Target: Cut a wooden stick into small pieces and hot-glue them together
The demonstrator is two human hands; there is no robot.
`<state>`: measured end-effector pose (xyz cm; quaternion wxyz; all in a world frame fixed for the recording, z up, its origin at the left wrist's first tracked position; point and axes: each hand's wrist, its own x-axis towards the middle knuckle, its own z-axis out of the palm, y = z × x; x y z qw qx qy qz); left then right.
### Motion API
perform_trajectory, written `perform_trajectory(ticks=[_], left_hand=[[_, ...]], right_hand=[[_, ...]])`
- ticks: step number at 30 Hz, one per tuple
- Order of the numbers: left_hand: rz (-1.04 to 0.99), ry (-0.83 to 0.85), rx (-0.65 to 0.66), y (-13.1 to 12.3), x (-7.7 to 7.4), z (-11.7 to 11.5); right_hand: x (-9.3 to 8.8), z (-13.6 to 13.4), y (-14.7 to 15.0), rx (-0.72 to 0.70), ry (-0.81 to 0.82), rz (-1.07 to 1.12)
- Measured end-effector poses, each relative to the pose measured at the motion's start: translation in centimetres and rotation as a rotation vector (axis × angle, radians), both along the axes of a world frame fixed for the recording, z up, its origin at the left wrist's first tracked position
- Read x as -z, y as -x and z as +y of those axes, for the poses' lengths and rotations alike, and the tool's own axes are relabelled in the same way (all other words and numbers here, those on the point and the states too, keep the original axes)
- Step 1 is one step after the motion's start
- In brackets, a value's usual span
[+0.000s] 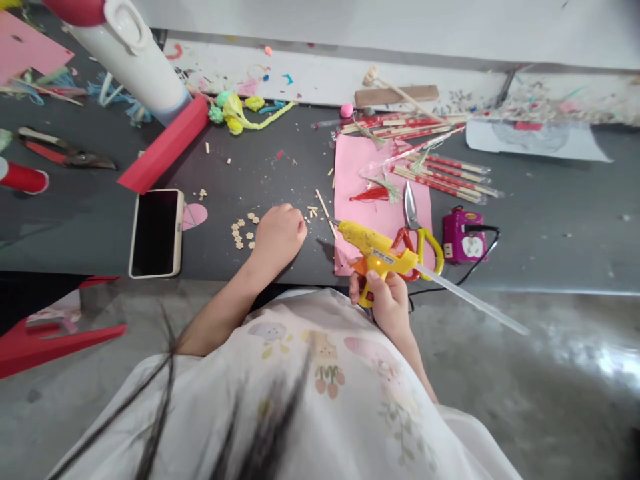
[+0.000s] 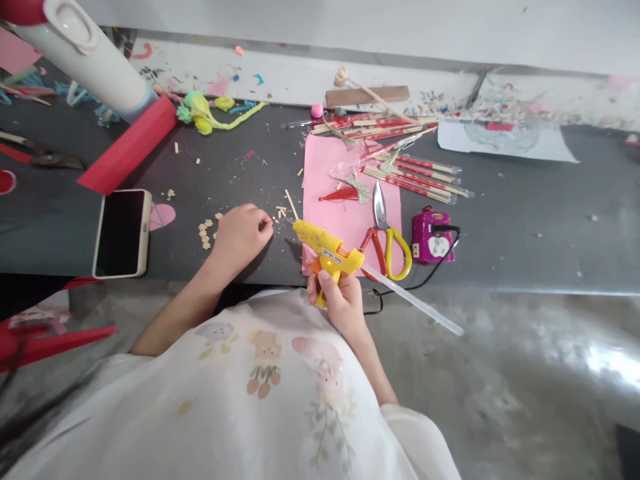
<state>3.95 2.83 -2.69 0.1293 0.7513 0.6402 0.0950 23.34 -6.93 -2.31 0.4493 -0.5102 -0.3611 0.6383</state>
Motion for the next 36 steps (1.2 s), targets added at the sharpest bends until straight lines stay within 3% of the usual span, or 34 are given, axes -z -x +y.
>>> perform_trajectory(ticks=[2,7,11,15,19,28,36], left_hand=[[-0.251,0.021,-0.107,0.3,-0.1,0.2],[-1.155,0.231,-0.33,0.8,-0.8,0.5],[-1.518,0.457,-0.383,0.6,-2.2,0.1],[-1.641,0.561,-0.354,0.5,-3.2,-0.4],[-1.71,0.614,-0.329,0.5,-3.2,-0.7],[-1.694,0.544,-0.336,0.4,-3.8,-1.2],[-1.619,0.482,-0.352,0.6,-3.4,-1.3]], right_hand=[[-0.1,0.0,0.0,-0.016,0.002,-0.001],[-0.8,-0.1,0.0,-0.05,-0.06,0.009],[-1.5,-0.1,0.1,-0.069,-0.105,0.045],[-1.8,0.0,0.3,-0.083,-0.131,0.076],[-1.9,0.1,0.5,-0.093,-0.147,0.084],[-2.0,0.1,0.7,-0.104,-0.107,0.041],[-1.8,0.0,0.7,-0.092,-0.1,0.014]])
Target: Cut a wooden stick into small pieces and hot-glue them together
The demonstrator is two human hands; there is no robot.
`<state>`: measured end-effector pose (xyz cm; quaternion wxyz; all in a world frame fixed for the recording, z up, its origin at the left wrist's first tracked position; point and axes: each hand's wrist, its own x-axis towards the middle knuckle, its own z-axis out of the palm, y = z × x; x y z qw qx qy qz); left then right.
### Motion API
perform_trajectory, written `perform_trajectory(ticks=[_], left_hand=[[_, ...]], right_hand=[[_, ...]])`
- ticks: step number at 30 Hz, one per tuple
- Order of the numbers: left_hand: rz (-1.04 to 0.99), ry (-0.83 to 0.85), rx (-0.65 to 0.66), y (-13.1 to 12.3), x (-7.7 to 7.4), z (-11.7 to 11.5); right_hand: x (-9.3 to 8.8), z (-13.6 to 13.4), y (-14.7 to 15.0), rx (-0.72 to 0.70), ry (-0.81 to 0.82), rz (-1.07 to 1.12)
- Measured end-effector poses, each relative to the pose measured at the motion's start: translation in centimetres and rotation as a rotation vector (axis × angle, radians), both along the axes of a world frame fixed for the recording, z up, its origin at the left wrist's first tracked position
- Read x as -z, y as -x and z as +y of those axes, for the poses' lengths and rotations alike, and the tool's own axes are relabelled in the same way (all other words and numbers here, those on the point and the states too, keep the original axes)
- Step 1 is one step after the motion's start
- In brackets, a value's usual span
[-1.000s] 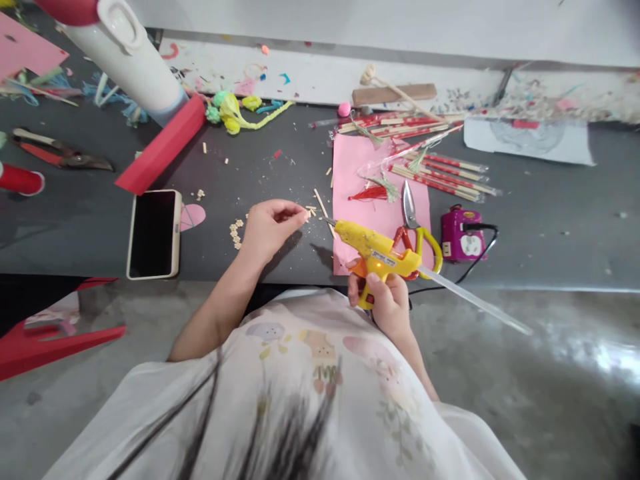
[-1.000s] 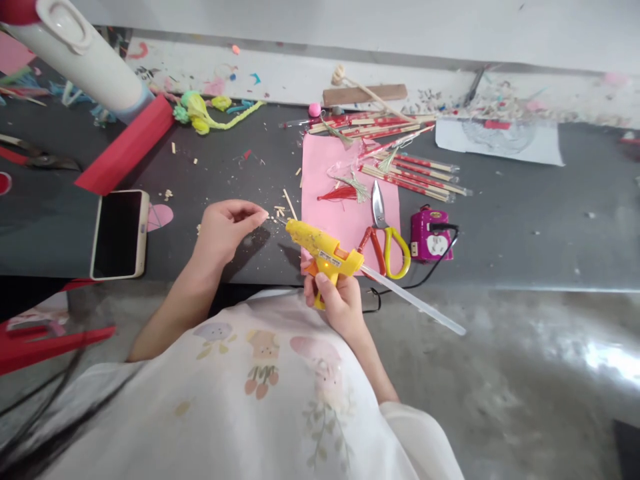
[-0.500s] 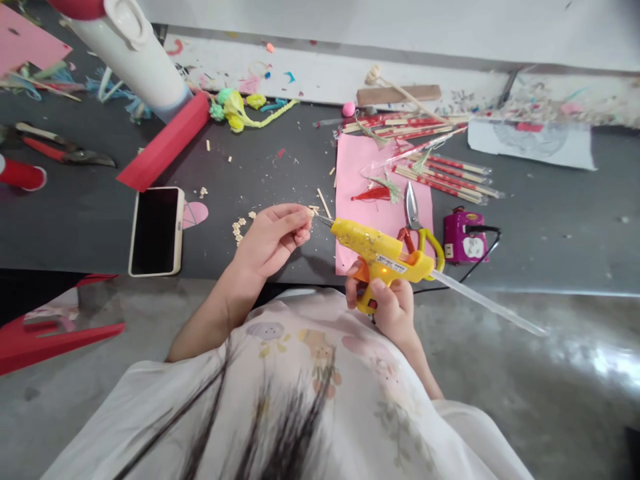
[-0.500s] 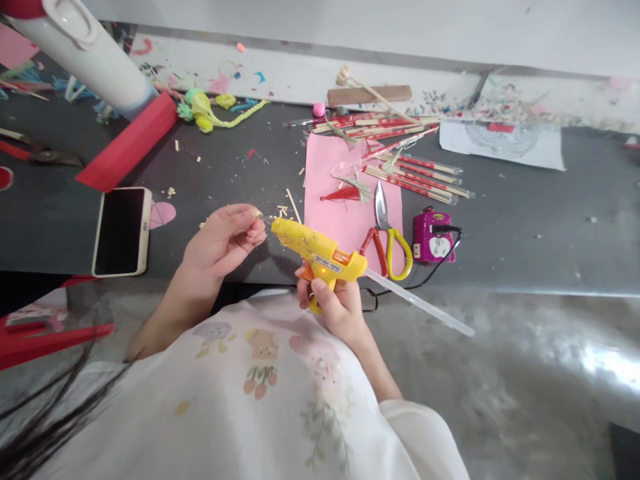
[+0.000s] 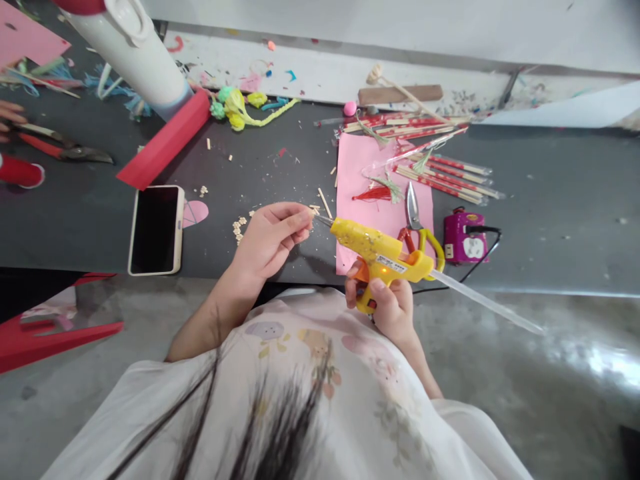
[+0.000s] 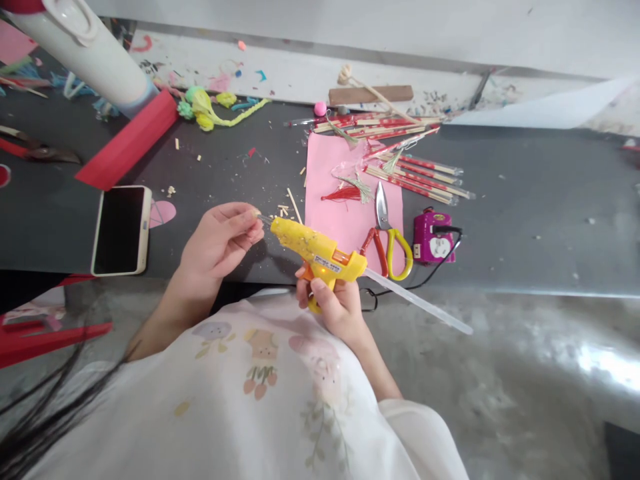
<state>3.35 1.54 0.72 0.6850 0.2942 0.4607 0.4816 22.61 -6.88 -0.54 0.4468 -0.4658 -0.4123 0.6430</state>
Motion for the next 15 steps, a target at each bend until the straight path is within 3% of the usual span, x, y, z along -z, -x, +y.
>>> perform_trajectory(ticks=[15], left_hand=[[0.109,-0.108,-0.103,-0.25,-0.36,-0.31]], right_hand=[[0.09,-0.01,-0.08,-0.012,0.013,-0.002]])
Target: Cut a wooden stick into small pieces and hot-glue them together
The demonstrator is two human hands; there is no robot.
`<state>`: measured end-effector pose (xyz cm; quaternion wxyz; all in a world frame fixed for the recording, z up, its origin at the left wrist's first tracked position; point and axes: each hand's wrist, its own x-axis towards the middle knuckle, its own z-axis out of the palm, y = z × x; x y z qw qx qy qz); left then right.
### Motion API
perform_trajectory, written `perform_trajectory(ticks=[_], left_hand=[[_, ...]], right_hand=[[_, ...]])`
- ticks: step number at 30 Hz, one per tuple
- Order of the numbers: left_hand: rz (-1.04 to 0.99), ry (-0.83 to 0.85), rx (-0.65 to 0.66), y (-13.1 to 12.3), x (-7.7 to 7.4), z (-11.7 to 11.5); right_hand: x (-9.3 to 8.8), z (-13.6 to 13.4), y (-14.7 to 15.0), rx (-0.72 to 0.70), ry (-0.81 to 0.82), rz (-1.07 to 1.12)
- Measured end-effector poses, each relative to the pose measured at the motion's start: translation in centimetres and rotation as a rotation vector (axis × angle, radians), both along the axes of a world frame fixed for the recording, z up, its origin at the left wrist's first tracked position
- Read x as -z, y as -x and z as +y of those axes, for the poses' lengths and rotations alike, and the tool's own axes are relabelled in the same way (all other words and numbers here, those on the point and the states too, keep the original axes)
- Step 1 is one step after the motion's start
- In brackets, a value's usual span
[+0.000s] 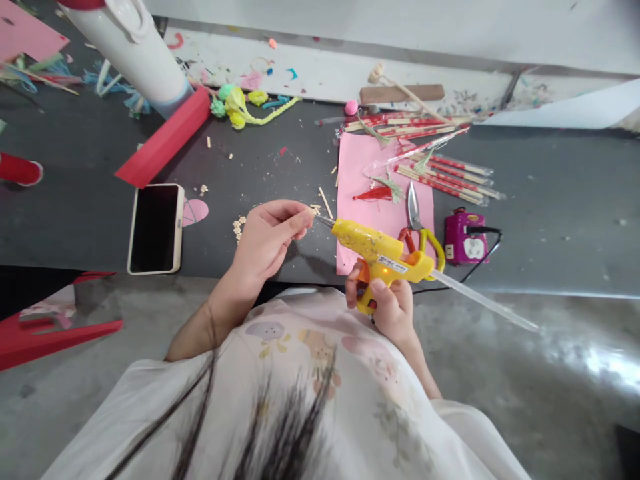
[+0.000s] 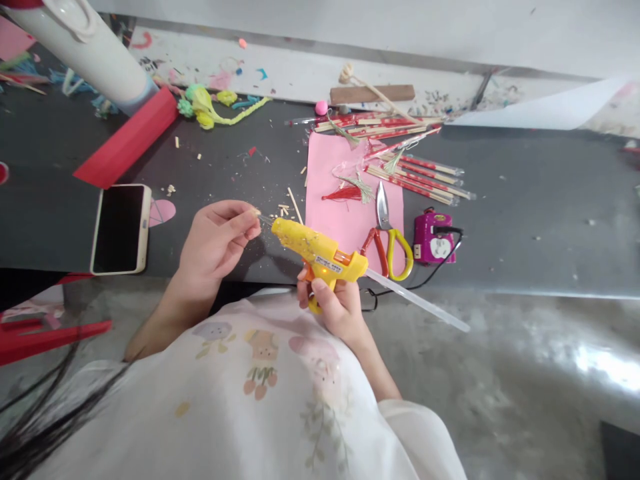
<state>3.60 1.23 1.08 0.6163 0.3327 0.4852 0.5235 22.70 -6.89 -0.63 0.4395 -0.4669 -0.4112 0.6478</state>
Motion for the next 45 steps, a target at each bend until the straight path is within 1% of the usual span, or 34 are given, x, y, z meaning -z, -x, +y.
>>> perform_trajectory(ticks=[9,15,21,33,38,45], left_hand=[[-0.016,0.013,-0.008,-0.15,-0.19,0.09],[0.018,0.009,-0.009,-0.12,-0.11,0.26],[-0.039,-0.001,-0.001,-0.08,-0.1,0.32],[-0.069,0.014,-0.013,-0.06,-0.17,0.29],[-0.092,-0.005,-0.007,-0.02,-0.1,0.32],[-0.075,0.0,-0.012,-0.01,-0.08,0.31]], right_hand=[[-0.01,0.13,0.04,0.009,-0.022,0.053],[0.08,0.16,0.08,0.01,-0.022,0.063],[0.17,0.23,0.09,-0.002,-0.039,0.097],[0.04,0.41,0.32,0.019,-0.053,0.088],[-0.08,0.27,0.24,0.02,-0.072,0.091],[-0.05,0.38,0.35,0.019,-0.074,0.066]])
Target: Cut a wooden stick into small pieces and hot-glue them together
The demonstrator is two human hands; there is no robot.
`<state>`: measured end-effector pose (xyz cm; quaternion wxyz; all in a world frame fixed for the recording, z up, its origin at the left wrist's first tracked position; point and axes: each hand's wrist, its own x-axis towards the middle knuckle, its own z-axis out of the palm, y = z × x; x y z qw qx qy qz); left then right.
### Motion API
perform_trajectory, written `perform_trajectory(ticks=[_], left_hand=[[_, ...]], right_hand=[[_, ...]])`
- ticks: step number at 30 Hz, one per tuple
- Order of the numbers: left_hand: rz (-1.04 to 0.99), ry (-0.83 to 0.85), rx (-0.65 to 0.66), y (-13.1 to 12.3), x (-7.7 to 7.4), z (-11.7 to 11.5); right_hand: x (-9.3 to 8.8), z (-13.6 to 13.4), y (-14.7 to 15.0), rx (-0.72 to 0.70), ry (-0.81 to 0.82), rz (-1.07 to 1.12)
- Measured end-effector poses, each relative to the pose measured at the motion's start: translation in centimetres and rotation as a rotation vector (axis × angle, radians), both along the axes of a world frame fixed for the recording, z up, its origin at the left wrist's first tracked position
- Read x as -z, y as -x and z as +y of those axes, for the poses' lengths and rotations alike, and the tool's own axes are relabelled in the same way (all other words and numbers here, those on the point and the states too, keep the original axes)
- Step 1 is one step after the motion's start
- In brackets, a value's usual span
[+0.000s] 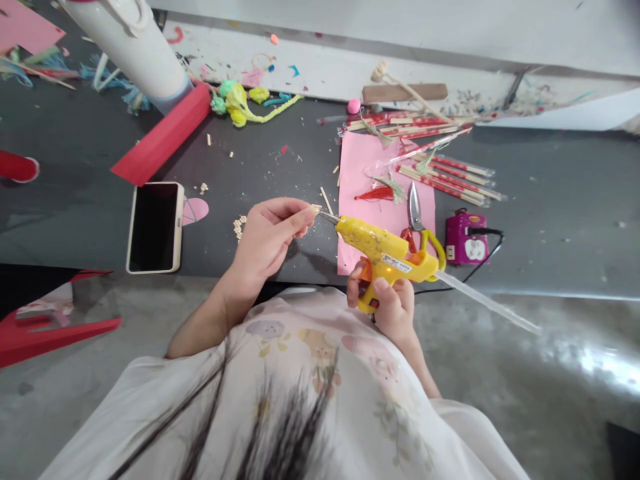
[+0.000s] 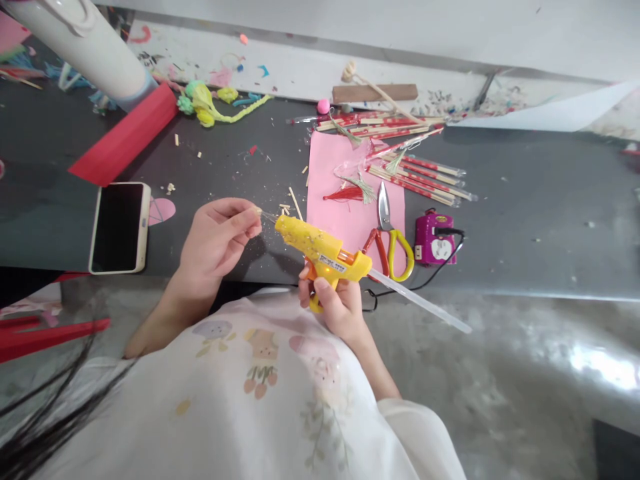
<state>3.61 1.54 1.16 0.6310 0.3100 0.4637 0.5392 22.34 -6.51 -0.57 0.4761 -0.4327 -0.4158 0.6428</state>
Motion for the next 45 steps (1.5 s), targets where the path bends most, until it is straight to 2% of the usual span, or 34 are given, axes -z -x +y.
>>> perform_trajectory(ticks=[8,16,23,26,30,31,35,39,42,45], left_hand=[[0.019,0.003,-0.02,-0.1,-0.1,0.0],[-0.003,-0.013,-0.017,0.2,0.5,0.3],[0.02,-0.038,-0.045,0.4,1.1,0.7],[0.043,-0.053,-0.089,0.4,1.3,0.9],[0.064,-0.069,-0.119,0.4,1.7,1.1],[0.07,-0.071,-0.122,0.4,1.8,1.1],[0.09,-0.085,-0.128,0.5,2.2,1.1],[0.089,-0.111,-0.126,0.8,2.5,1.1],[0.094,-0.118,-0.127,1.1,2.8,1.0],[0.095,-0.111,-0.14,1.3,3.0,0.9]], right_hand=[[-0.1,0.0,0.0,-0.007,-0.009,0.012],[-0.1,-0.1,-0.2,0.017,-0.048,-0.001],[0.0,0.1,-0.9,0.133,-0.126,-0.083],[0.3,0.5,-2.2,0.242,-0.168,-0.325],[0.4,1.6,-4.4,0.363,-0.216,-0.943],[0.4,2.0,-4.9,0.355,-0.252,-1.065],[0.4,4.0,-6.0,0.06,-0.545,-1.501],[0.5,6.0,-5.9,-0.201,-0.573,-1.847],[0.6,7.3,-5.9,-0.274,-0.615,-1.981],[0.6,8.2,-6.2,-0.237,-0.613,-2.063]])
